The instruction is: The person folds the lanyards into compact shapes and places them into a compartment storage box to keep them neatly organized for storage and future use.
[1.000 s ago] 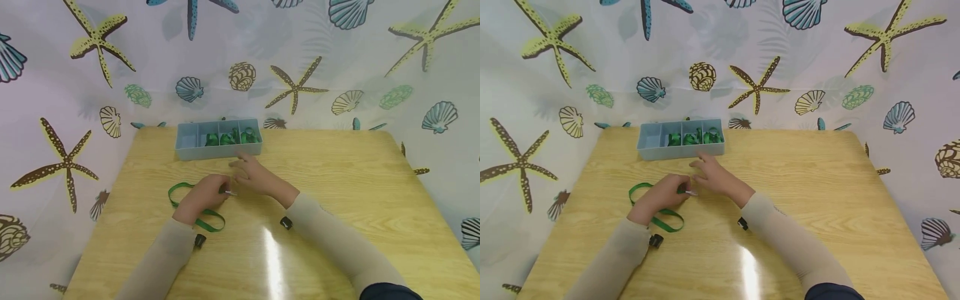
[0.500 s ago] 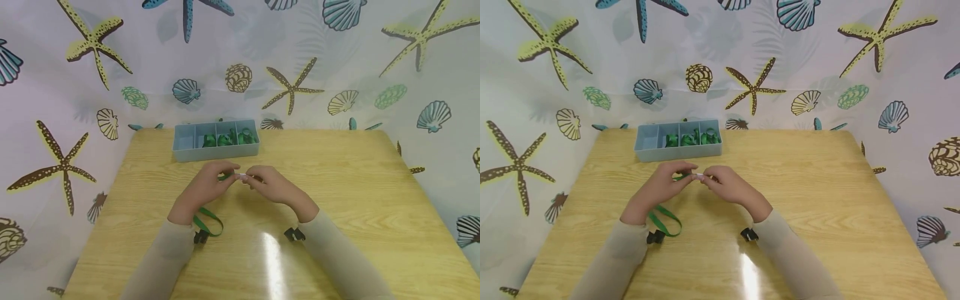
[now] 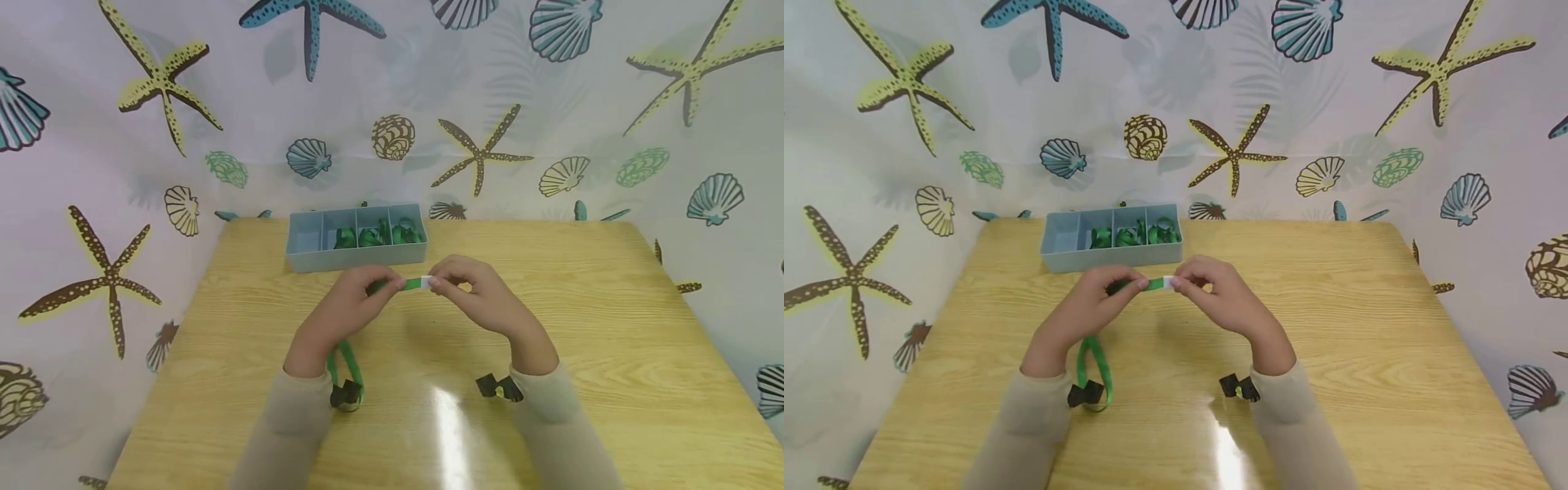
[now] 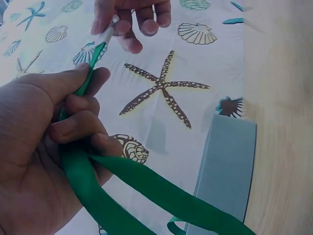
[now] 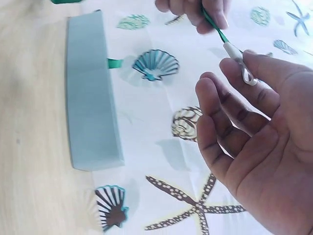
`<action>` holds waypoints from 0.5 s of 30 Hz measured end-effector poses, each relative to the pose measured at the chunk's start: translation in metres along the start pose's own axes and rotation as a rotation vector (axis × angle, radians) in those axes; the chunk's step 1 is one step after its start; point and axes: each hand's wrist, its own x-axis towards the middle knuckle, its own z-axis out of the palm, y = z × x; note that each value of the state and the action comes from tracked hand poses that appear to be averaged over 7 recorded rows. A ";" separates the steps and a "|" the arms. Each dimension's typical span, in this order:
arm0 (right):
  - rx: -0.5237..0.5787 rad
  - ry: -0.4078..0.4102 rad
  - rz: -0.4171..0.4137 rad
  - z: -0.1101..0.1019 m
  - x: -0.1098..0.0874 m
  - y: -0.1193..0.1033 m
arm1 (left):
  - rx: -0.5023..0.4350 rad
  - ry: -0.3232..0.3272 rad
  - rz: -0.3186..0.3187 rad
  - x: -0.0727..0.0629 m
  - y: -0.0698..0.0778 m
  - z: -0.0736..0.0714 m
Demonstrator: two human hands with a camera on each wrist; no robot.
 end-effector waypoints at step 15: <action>0.002 0.184 -0.117 -0.022 -0.011 -0.013 | -0.004 0.076 0.106 0.012 0.023 0.008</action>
